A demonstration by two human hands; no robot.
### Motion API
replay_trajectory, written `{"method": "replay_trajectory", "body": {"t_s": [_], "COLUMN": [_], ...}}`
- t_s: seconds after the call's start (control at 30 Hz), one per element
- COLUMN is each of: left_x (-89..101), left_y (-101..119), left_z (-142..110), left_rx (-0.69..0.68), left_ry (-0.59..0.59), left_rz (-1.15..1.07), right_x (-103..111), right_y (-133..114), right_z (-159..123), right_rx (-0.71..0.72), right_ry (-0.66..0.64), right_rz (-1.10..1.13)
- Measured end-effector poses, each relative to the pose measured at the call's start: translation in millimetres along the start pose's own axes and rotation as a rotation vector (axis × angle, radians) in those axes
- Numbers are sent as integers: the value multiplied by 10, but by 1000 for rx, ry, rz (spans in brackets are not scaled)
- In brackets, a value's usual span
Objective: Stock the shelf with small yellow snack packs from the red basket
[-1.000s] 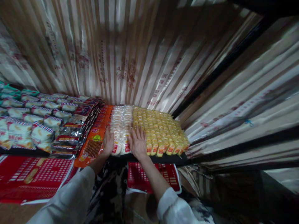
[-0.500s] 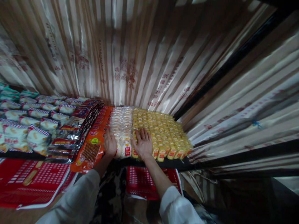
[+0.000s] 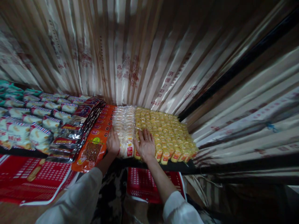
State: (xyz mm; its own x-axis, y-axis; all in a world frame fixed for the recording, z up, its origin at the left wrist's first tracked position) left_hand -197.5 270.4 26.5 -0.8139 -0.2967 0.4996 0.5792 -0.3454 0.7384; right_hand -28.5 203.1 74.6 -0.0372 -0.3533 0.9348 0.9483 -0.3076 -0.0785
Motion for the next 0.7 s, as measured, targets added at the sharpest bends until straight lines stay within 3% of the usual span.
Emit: {"method": "replay_trajectory", "body": {"t_s": [0.2,0.37,0.7], "left_x": [-4,10,139], "left_y": [28,12,-239], "left_z": [3,27,156], "left_rx": [7,31,166], "left_ry": [2,-68,-57], "left_rz": [-14,-56,-239], "right_x": [-24,0,32], "right_y": [-3,-10,-19], "right_z": [2,-3,-4], "right_rx": [-4,-6,-16], "right_ry": [11,1,-33], "right_rz": [-17,-26,-34]}}
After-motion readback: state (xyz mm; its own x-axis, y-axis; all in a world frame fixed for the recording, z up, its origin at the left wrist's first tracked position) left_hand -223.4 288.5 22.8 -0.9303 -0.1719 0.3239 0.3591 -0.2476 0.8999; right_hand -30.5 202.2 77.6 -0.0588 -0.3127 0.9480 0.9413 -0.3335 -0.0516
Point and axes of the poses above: each hand's wrist, its own z-axis towards the middle knuckle, its own x-axis out of the back of the hand, y = z × x, the point moved 4 cm from there along z, towards the middle knuckle, and after that the axes turned 11 degrees about -x, right-handed, at the moved point
